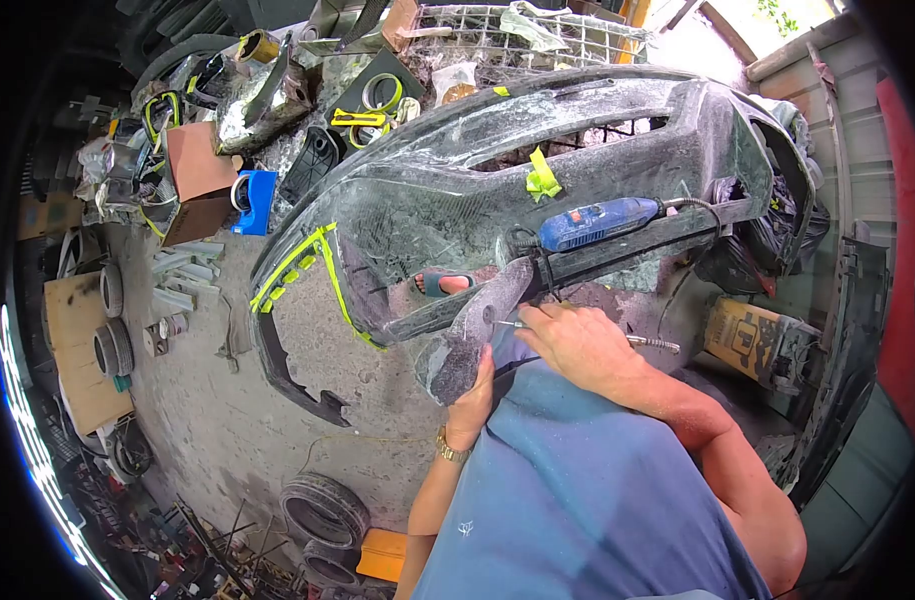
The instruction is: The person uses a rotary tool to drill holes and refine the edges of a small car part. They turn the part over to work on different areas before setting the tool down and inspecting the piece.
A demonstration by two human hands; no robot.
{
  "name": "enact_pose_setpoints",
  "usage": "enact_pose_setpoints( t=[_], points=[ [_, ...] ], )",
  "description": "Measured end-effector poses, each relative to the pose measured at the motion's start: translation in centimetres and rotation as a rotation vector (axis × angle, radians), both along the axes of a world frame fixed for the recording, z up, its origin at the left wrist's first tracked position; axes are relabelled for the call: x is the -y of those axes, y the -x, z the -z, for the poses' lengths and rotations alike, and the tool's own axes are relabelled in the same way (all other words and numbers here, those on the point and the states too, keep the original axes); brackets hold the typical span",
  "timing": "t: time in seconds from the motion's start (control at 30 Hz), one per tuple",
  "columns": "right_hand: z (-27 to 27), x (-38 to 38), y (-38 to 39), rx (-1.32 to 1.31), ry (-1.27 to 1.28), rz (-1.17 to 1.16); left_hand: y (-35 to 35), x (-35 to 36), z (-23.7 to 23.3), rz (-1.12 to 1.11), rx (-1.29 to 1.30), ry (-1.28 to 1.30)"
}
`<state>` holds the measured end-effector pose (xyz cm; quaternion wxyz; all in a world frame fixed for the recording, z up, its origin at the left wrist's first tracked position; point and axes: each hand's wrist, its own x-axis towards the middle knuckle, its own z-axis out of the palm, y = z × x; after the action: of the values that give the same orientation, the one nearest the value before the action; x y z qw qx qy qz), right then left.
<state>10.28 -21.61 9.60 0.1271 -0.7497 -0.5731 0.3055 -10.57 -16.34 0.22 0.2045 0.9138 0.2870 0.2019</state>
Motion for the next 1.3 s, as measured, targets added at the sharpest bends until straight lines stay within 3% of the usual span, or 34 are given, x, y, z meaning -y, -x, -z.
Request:
enact_pose_setpoints(
  t=[0.1,0.33,0.4,0.6,0.73,1.03,1.1,1.3],
  points=[
    [-0.3,-0.1,0.1,0.047,-0.021,-0.010,0.1,0.3,0.5,-0.024,0.047,0.114],
    [-0.2,0.1,0.1,0.044,0.079,-0.004,0.0,0.4,0.6,-0.020,0.073,0.114],
    [0.0,0.2,0.3,0.038,0.001,0.002,-0.1,0.2,0.4,0.010,0.035,-0.047],
    [0.2,-0.3,-0.3,0.069,-0.053,0.027,0.0,0.5,0.6,-0.029,0.042,0.097],
    [0.5,0.1,0.0,0.078,-0.070,0.015,-0.2,0.2,0.6,-0.029,0.067,0.038],
    [0.8,0.4,0.1,-0.010,-0.102,0.059,-0.1,0.1,0.8,-0.029,0.024,-0.005],
    [0.6,0.5,-0.2,-0.120,-0.057,0.091,-0.1,0.1,0.6,-0.037,0.055,0.042],
    [1.4,0.5,0.1,-0.123,-0.007,0.109,0.0,0.2,0.9,-0.064,0.088,0.141]
  ],
)
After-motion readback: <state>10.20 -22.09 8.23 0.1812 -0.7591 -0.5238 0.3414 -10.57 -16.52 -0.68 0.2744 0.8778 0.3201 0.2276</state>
